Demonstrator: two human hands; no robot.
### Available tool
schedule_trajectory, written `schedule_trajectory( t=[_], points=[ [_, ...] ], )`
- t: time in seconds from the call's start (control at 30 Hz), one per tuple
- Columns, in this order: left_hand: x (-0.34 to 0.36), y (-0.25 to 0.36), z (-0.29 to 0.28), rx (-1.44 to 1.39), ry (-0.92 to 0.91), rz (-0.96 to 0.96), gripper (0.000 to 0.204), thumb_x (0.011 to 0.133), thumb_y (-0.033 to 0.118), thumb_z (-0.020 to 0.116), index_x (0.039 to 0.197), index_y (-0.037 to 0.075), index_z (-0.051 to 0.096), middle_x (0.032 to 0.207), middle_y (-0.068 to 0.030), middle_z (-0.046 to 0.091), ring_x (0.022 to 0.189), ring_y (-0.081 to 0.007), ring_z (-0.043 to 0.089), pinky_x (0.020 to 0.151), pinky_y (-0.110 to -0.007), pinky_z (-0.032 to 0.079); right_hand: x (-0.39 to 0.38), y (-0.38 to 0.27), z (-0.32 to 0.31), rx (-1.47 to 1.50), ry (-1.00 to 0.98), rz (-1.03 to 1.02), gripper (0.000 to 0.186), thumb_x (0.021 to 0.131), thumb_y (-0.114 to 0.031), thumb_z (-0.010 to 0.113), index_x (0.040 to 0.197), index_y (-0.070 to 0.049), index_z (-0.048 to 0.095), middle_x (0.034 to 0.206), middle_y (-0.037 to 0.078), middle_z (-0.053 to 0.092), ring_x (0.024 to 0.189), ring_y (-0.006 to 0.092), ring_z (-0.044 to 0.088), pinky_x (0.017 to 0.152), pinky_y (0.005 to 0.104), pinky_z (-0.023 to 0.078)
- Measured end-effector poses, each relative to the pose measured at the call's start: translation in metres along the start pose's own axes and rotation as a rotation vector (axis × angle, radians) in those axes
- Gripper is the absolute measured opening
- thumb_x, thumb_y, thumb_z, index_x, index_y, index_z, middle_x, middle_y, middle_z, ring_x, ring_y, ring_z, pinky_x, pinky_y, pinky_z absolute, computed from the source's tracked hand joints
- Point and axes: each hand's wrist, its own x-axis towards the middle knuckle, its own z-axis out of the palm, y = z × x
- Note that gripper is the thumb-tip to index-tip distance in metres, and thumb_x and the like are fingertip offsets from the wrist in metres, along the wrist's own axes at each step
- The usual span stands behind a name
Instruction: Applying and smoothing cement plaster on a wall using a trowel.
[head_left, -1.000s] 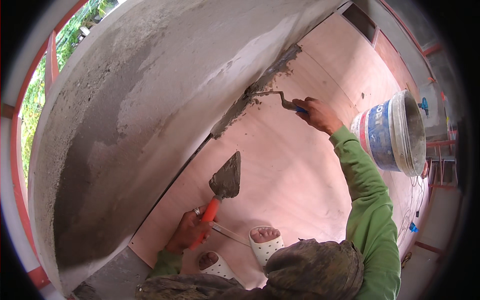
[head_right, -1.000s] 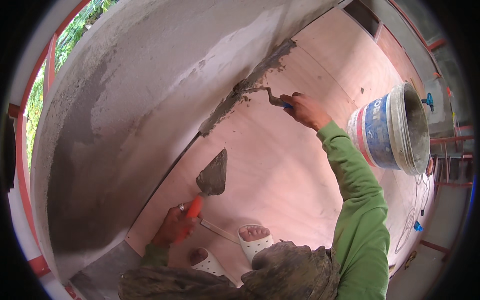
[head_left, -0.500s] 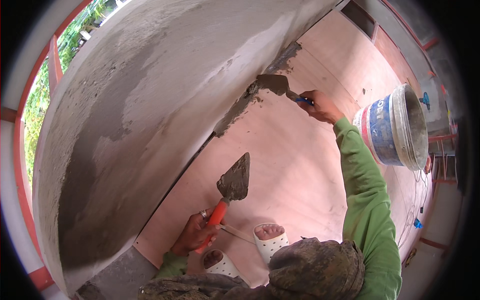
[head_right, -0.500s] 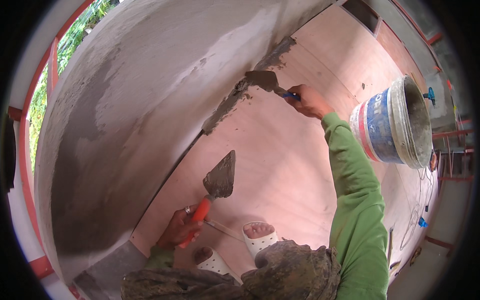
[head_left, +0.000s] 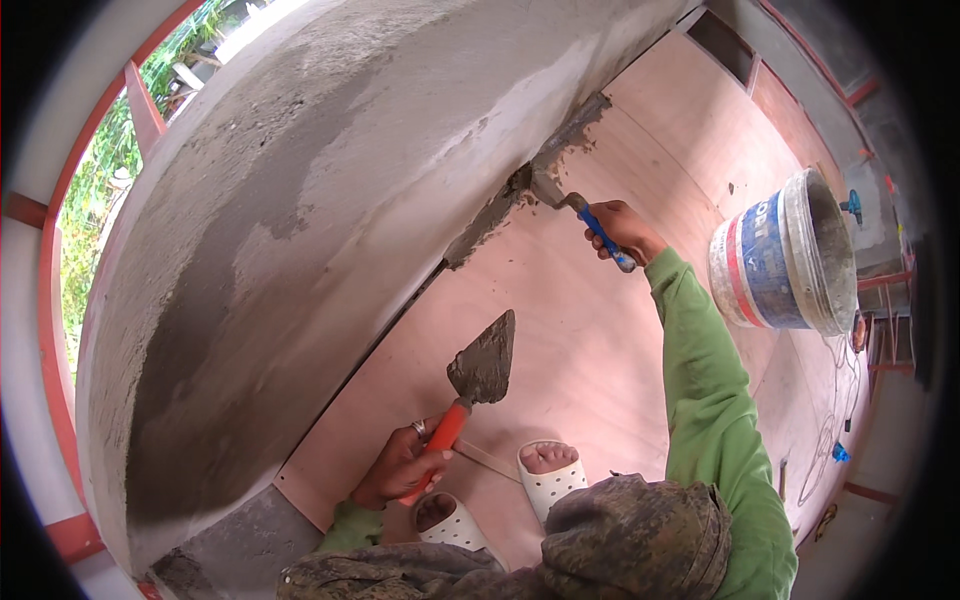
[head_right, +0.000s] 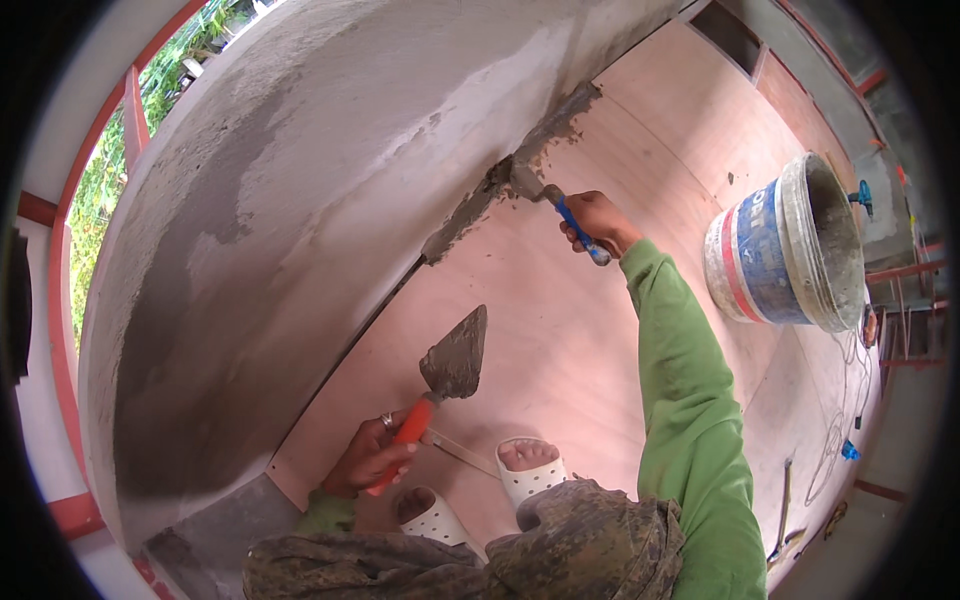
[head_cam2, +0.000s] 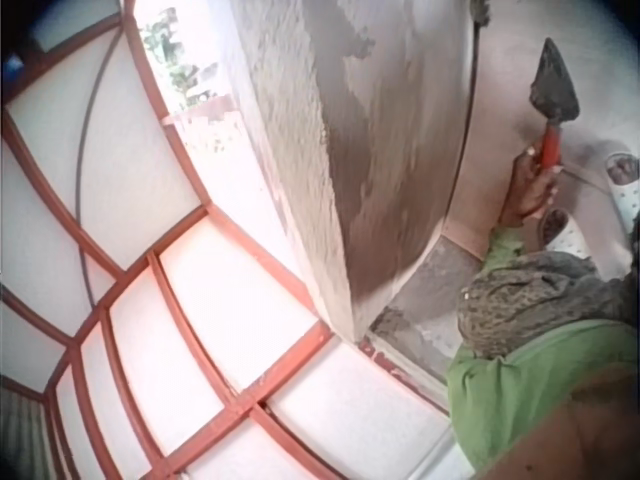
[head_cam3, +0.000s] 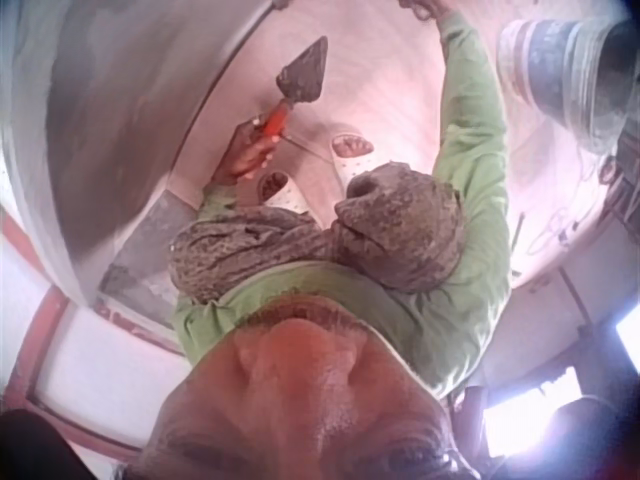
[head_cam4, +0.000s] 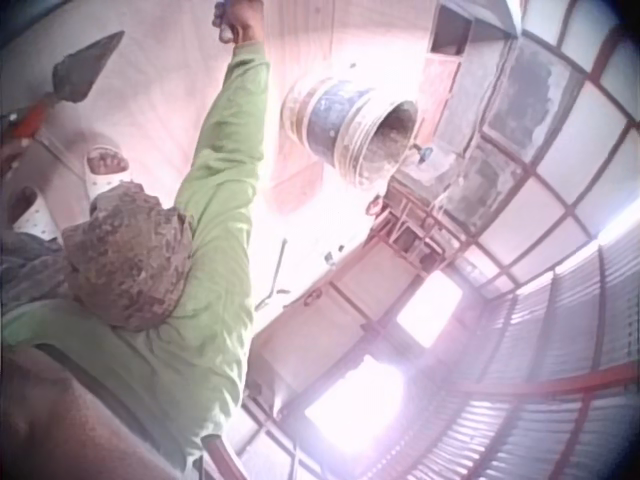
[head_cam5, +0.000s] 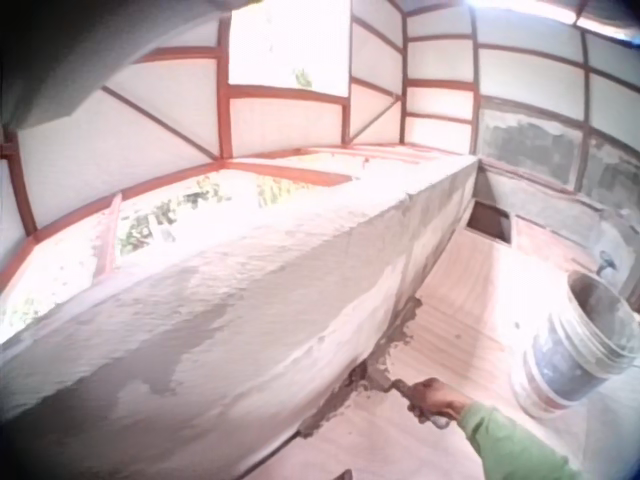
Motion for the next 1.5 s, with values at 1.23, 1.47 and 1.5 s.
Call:
schedule_trajectory(
  t=[1.23,1.47,1.5],
  points=[
    [-0.034,-0.038,-0.011,0.075,-0.053,-0.016,0.039,0.094,0.005,0.058,0.132,-0.001,0.051,0.098,-0.0025,0.061,0.059,-0.0056,0.052,0.051,-0.023,0.047,-0.023,0.065,0.166,-0.174,0.204,-0.155,0.036,0.102,-0.023,0.045,0.088,0.009,0.052,0.07,0.019,0.066,0.056,0.0282,0.07,0.046,0.0408,0.059],
    [-0.038,-0.051,-0.012,-0.006,-0.029,0.035,0.035,0.094,0.007,0.059,0.127,-0.003,0.053,0.094,-0.0029,0.061,0.057,-0.0057,0.052,0.05,-0.023,0.047,-0.068,0.067,0.151,-0.172,0.066,-0.152,0.033,0.102,-0.023,0.048,0.092,0.007,0.057,0.067,0.014,0.063,0.049,0.0217,0.063,0.043,0.0368,0.053],
    [-0.038,-0.051,-0.014,0.035,-0.042,0.005,0.036,0.094,0.007,0.059,0.128,-0.003,0.053,0.093,-0.0028,0.061,0.057,-0.0058,0.052,0.05,-0.023,0.047,-0.071,0.065,0.141,-0.12,0.03,-0.177,0.032,0.101,-0.024,0.05,0.09,0.006,0.057,0.065,0.013,0.062,0.048,0.0191,0.061,0.042,0.0352,0.051]
  ],
)
